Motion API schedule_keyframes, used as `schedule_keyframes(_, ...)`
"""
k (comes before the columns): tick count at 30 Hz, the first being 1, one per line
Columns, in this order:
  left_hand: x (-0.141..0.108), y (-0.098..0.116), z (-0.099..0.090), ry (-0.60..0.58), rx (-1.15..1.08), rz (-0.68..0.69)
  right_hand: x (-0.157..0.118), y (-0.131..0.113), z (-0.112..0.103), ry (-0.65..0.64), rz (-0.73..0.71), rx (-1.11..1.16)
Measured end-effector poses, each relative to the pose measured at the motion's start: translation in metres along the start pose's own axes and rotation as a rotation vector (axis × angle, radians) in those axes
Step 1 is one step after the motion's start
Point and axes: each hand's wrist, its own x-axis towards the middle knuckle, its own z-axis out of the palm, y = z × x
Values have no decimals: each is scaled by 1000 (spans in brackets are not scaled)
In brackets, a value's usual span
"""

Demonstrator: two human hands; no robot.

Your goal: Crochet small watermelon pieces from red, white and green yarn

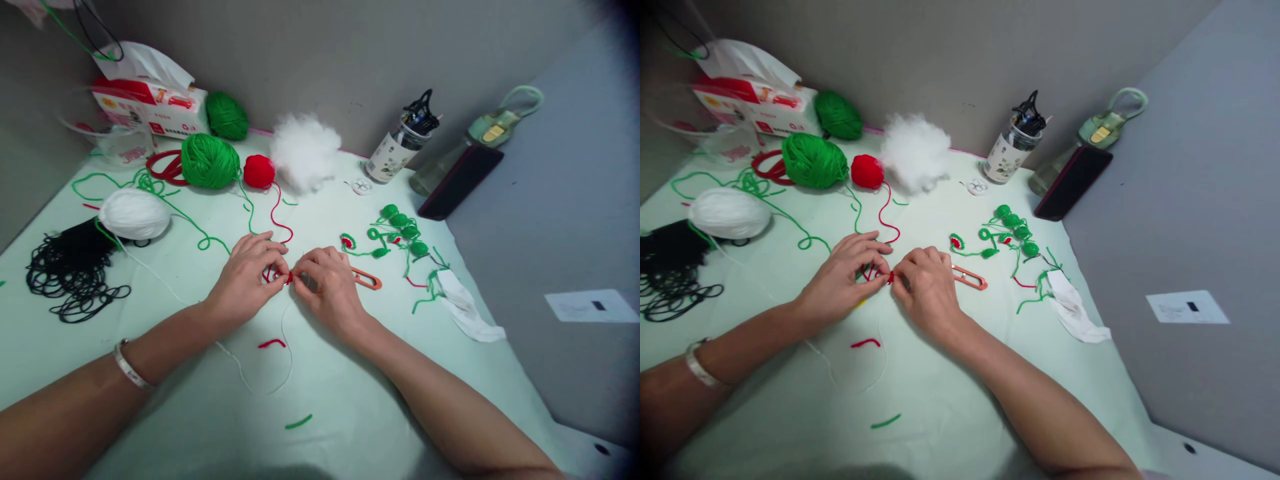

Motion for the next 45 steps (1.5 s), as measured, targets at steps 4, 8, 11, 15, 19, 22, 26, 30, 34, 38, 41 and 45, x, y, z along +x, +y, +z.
schedule_keyframes(4, 0, -4, 1, -8, 21, 31, 1, 0, -1, -12, 16, 20)
schedule_keyframes(8, 0, -1, -1, -18, 94, 85, 1, -1, -1, -18, 38, 28)
schedule_keyframes(11, -1, 3, -5, -27, 179, 148, 1, 0, 0, -14, 38, 30)
schedule_keyframes(15, -2, 5, -9, -35, 235, 190, 0, 0, -1, -16, 32, 46)
schedule_keyframes(19, 0, 4, -8, -40, 212, 170, 0, 0, -1, -26, 29, 56)
schedule_keyframes(22, 2, 7, -4, -54, 175, 119, 1, 1, 0, -21, 21, 51)
schedule_keyframes(26, 4, 13, -1, -60, 154, 86, 2, 1, 2, 3, 8, 39)
schedule_keyframes(30, 5, 15, -1, -70, 142, 69, 2, 2, 3, 5, -6, 31)
schedule_keyframes(34, 4, 13, -1, -81, 136, 75, 1, 2, 3, 14, -29, 30)
schedule_keyframes(38, 3, 11, -2, -79, 130, 88, 0, 1, 1, 20, -22, 24)
schedule_keyframes(41, 3, 9, -3, -72, 116, 84, 0, 3, -2, -2, 1, 37)
schedule_keyframes(45, 2, 7, -3, -58, 92, 63, -1, 7, -8, -20, 8, 62)
